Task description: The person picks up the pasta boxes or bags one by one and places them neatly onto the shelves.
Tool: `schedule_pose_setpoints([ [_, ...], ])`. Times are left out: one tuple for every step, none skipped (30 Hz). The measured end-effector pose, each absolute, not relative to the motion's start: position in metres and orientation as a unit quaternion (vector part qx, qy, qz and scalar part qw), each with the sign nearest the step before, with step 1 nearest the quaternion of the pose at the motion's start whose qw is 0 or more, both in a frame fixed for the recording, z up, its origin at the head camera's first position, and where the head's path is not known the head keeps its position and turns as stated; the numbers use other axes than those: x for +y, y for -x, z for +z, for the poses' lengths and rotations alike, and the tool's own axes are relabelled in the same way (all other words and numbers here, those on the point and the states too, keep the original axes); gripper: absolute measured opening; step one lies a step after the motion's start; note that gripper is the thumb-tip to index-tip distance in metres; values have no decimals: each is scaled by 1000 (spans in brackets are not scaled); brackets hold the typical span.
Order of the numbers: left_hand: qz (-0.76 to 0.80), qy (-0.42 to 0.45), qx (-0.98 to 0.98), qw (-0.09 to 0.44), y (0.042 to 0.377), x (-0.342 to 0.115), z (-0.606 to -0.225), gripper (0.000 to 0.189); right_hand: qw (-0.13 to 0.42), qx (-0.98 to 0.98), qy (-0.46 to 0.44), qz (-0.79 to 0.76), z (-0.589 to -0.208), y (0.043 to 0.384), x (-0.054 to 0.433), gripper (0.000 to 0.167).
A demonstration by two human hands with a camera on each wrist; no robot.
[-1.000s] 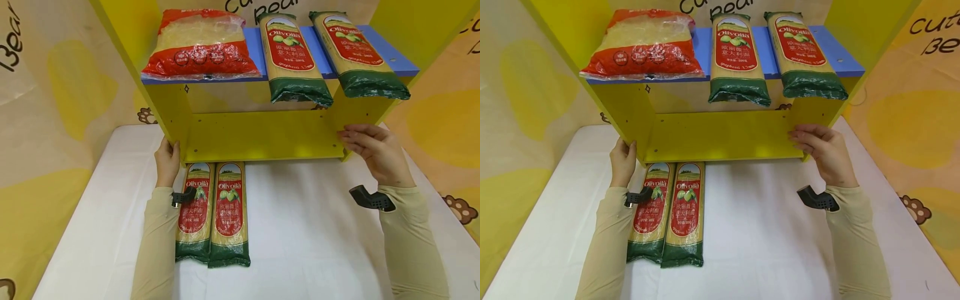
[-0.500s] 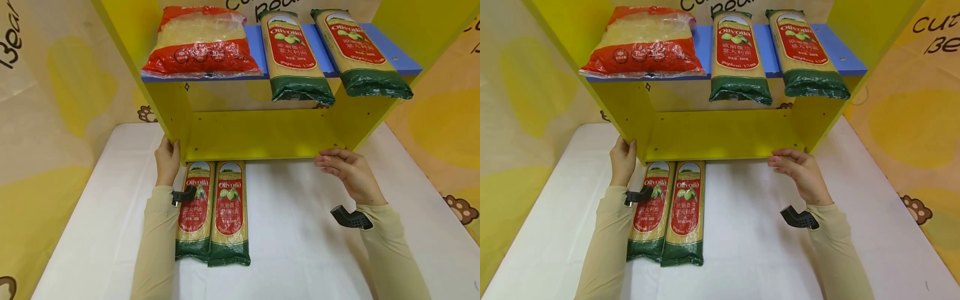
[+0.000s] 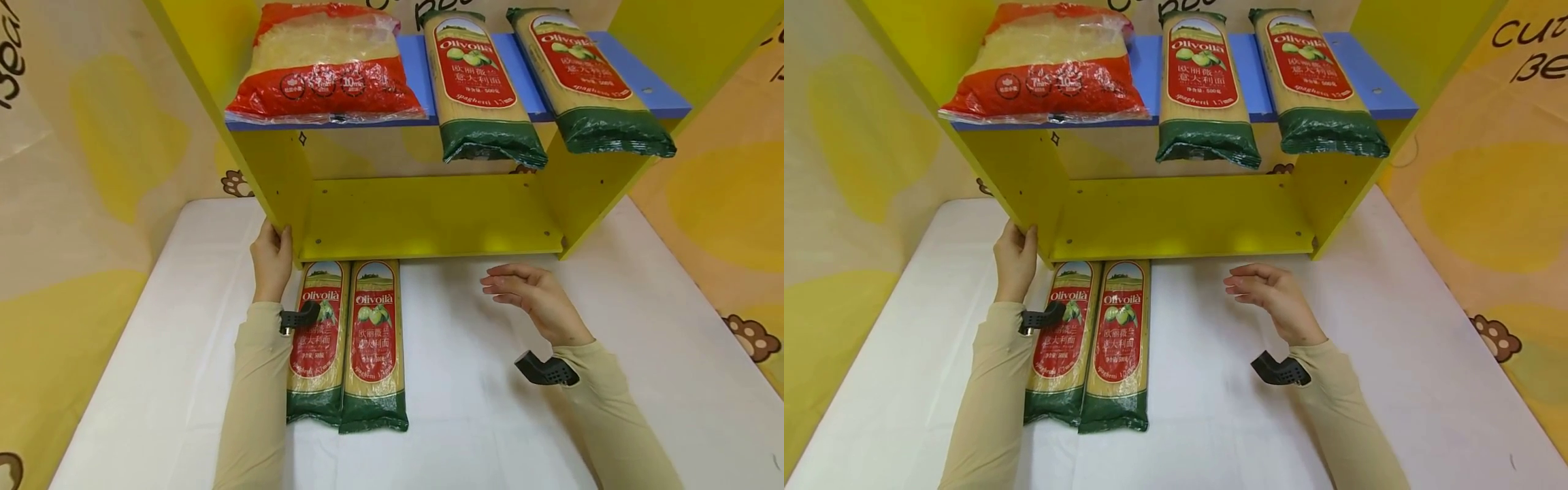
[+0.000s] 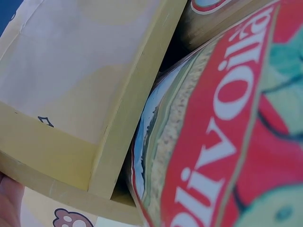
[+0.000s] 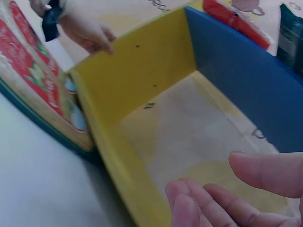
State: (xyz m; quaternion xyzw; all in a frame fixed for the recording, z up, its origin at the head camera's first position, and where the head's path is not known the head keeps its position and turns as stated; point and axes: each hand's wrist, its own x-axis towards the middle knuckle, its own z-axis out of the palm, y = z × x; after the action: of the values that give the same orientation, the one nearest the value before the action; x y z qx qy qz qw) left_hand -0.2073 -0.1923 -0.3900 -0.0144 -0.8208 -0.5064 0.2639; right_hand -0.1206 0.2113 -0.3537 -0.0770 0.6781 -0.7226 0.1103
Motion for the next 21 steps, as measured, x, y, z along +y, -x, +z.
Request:
schedule_pose_setpoints([
  [-507,13,-821,263,207,-193,-390,26,116,682,73,-719,-357,120,209,17],
  [-508,11,-821,261,207,-193,-390,27,123,685,68,-715,-360,120,206,19],
  [-508,10,-821,261,207,-193,-390,27,130,688,64,-711,-363,120,203,21],
  [-509,9,-821,260,207,-193,-390,27,137,692,62,-706,-366,120,200,24],
  [-509,9,-821,259,207,-193,-390,27,144,695,60,-702,-369,120,197,27],
  [-509,9,-821,259,207,-193,-390,27,150,697,57,-699,-372,120,194,29],
  [-508,9,-821,258,207,-192,-390,27,155,699,56,-696,-374,120,192,32],
  [-508,9,-822,259,207,-192,-390,27,160,700,54,-694,-376,120,190,35],
  [-507,9,-822,259,207,-192,-390,27,163,701,54,-692,-378,120,188,37],
  [-506,10,-822,261,207,-192,-390,27,166,703,56,-689,-379,120,186,40],
  [-504,9,-823,262,208,-192,-391,27,169,704,54,-688,-381,119,185,41],
  [-504,9,-823,263,207,-192,-391,27,171,706,54,-685,-382,119,183,41],
  [-504,9,-822,265,207,-192,-391,27,173,708,55,-682,-384,119,182,41],
  [-504,8,-822,266,207,-193,-391,27,176,709,57,-680,-385,119,181,41],
  [-503,8,-822,268,207,-193,-392,26,179,712,60,-677,-386,118,180,41],
  [-502,7,-822,270,207,-193,-392,26,182,712,62,-675,-387,118,178,41],
  [-502,7,-821,271,207,-193,-392,25,185,710,61,-676,-389,118,177,40],
  [-502,9,-821,273,207,-193,-392,25,187,709,62,-677,-390,118,176,40],
  [-503,11,-820,274,207,-193,-392,25,190,707,63,-678,-391,118,174,40],
  [-503,11,-819,275,208,-193,-392,25,194,706,65,-679,-393,118,172,40],
  [-504,13,-819,275,208,-193,-392,25,197,703,65,-680,-394,118,170,39],
])
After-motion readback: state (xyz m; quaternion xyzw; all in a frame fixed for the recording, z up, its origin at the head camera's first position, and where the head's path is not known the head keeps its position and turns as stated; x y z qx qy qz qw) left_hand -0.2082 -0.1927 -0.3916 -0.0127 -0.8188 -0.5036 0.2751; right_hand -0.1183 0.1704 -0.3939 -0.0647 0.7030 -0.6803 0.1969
